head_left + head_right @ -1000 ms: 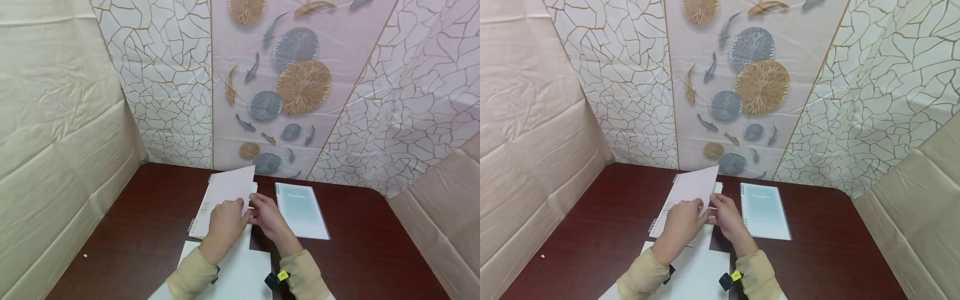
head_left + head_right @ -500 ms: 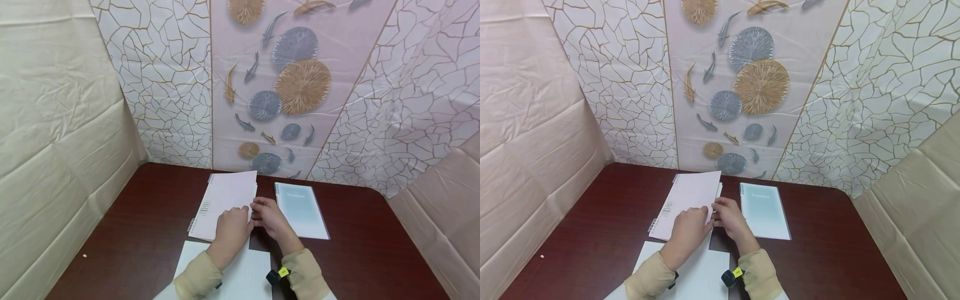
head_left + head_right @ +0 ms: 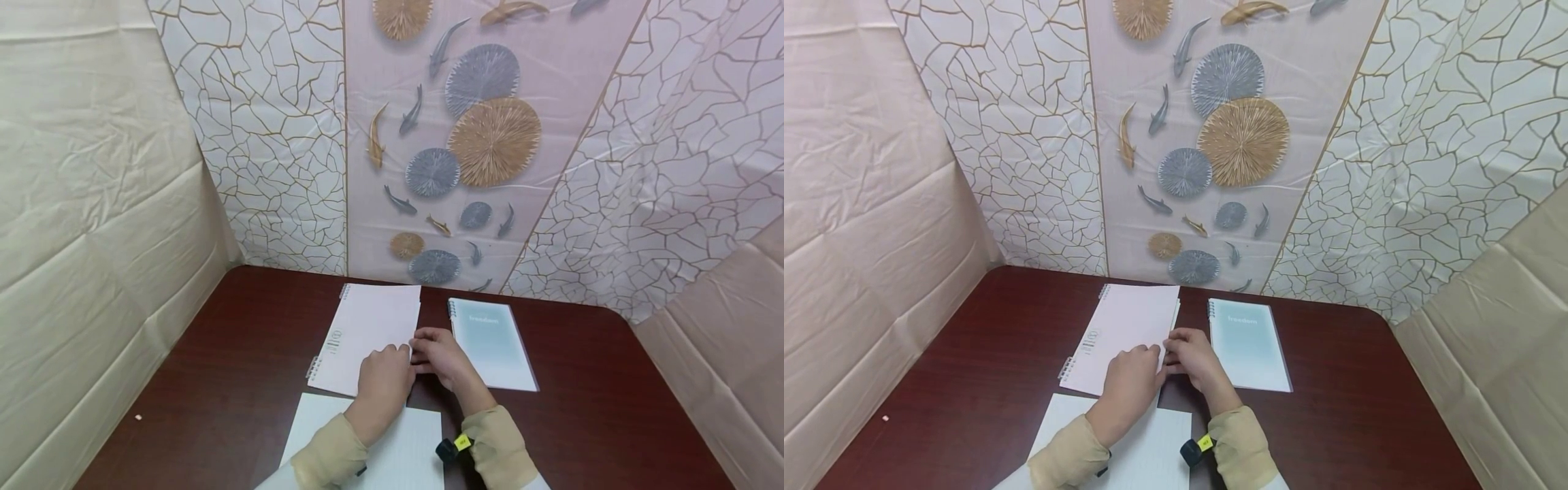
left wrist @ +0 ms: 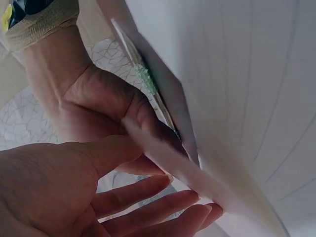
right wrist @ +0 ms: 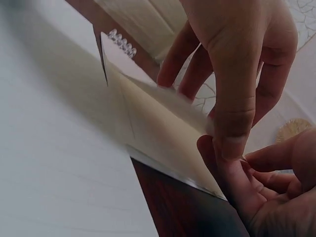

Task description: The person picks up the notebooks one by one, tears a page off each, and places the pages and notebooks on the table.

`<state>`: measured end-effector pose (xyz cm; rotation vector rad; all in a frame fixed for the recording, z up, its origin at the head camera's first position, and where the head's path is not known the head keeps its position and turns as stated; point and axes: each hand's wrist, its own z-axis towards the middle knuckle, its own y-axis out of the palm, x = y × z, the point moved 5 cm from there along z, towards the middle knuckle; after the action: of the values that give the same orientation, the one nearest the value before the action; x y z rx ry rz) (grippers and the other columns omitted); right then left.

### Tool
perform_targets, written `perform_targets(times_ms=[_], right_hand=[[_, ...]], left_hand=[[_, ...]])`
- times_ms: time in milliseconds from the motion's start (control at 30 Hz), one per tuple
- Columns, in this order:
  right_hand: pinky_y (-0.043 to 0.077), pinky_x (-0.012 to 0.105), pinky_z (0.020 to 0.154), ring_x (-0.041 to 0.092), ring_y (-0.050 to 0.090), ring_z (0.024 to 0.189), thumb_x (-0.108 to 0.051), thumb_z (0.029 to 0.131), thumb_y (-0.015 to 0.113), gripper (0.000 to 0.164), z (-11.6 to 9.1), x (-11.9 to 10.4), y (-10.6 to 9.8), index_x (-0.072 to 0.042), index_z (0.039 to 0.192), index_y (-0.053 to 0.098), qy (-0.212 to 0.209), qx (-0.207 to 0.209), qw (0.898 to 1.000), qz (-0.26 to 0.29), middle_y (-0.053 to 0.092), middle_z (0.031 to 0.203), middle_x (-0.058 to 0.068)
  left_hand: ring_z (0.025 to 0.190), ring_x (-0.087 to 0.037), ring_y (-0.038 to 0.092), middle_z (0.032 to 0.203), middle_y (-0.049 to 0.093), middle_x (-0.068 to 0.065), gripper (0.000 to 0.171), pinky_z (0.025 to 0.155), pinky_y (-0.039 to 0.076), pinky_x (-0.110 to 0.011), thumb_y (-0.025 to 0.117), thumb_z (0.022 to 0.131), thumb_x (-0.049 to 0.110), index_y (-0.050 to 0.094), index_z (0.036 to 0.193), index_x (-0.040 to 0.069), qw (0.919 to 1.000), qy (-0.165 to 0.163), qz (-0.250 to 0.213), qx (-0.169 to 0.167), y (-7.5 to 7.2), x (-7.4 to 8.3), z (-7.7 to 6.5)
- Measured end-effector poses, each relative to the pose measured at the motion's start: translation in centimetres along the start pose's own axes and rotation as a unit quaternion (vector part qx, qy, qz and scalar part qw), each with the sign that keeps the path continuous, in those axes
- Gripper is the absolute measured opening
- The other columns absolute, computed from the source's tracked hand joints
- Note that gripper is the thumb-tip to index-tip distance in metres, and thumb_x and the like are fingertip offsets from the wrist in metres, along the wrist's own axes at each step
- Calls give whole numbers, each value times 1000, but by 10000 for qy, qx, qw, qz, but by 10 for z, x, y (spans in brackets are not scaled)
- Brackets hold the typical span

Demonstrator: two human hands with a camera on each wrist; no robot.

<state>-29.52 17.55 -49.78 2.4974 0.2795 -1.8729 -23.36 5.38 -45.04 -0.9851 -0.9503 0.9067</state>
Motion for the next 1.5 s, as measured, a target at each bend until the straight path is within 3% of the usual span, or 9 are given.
perform_targets(times_ms=[200,433,500,600,700,933,1167,1267,1500], right_hand=[[66,39,65,21,69,75,-2,100,59,23,2,2,0,10,120,63,-25,84,10000,-33,67,100,21],[66,43,67,25,72,77,-3,100,61,21,5,4,0,10,117,64,-131,221,9994,-239,69,100,24],[66,41,65,25,73,75,-3,100,61,20,5,4,0,9,115,64,-203,259,9990,-287,69,98,23],[66,41,65,25,72,74,-4,100,61,17,4,3,0,8,111,66,-321,349,9980,-426,70,94,21],[65,39,63,23,71,72,-6,100,62,14,4,5,-2,5,108,67,-398,476,9963,-591,69,91,18],[65,37,61,23,70,71,-8,100,63,13,6,13,-5,3,105,68,-417,644,9937,-818,68,87,17],[63,35,54,21,69,62,-10,99,66,9,7,12,-4,-1,96,69,-512,807,9876,-1249,68,78,14],[61,33,48,20,67,55,-11,99,66,11,6,9,-2,-3,91,68,-711,881,9784,-1732,67,71,12],[53,29,41,15,62,44,-14,97,69,16,4,4,1,-9,83,63,-1131,1135,9410,-2981,63,61,5]], left_hand=[[69,-32,70,88,70,-11,39,55,59,-42,82,85,38,72,108,8,9997,-214,79,-95,1,-9,2],[94,-39,68,113,70,-17,66,73,59,-51,84,80,48,65,130,9,9946,-590,-479,-703,-6,-48,12],[110,-44,62,127,64,-22,79,83,57,-55,85,77,50,59,140,10,9901,-652,-587,-1091,-9,-62,11],[135,-54,39,149,47,-29,94,101,45,-68,87,75,50,48,151,13,9785,-802,-669,-1778,-11,-79,7],[142,-60,21,158,32,-33,100,106,33,-77,88,75,48,41,156,15,9676,-950,-780,-2204,-11,-90,4],[143,-60,18,161,23,-34,95,102,34,-81,87,77,44,42,156,18,9588,-947,-1025,-2473,-7,-90,4],[143,-61,18,161,22,-36,89,99,35,-81,87,77,45,47,153,22,9625,-875,-765,-2451,-6,-84,2],[142,-62,19,160,23,-36,87,98,37,-80,86,77,46,48,152,22,9646,-846,-588,-2428,-6,-82,2],[141,-63,21,159,25,-36,89,97,40,-78,86,77,51,49,152,25,9672,-849,-223,-2383,-2,-79,2]])
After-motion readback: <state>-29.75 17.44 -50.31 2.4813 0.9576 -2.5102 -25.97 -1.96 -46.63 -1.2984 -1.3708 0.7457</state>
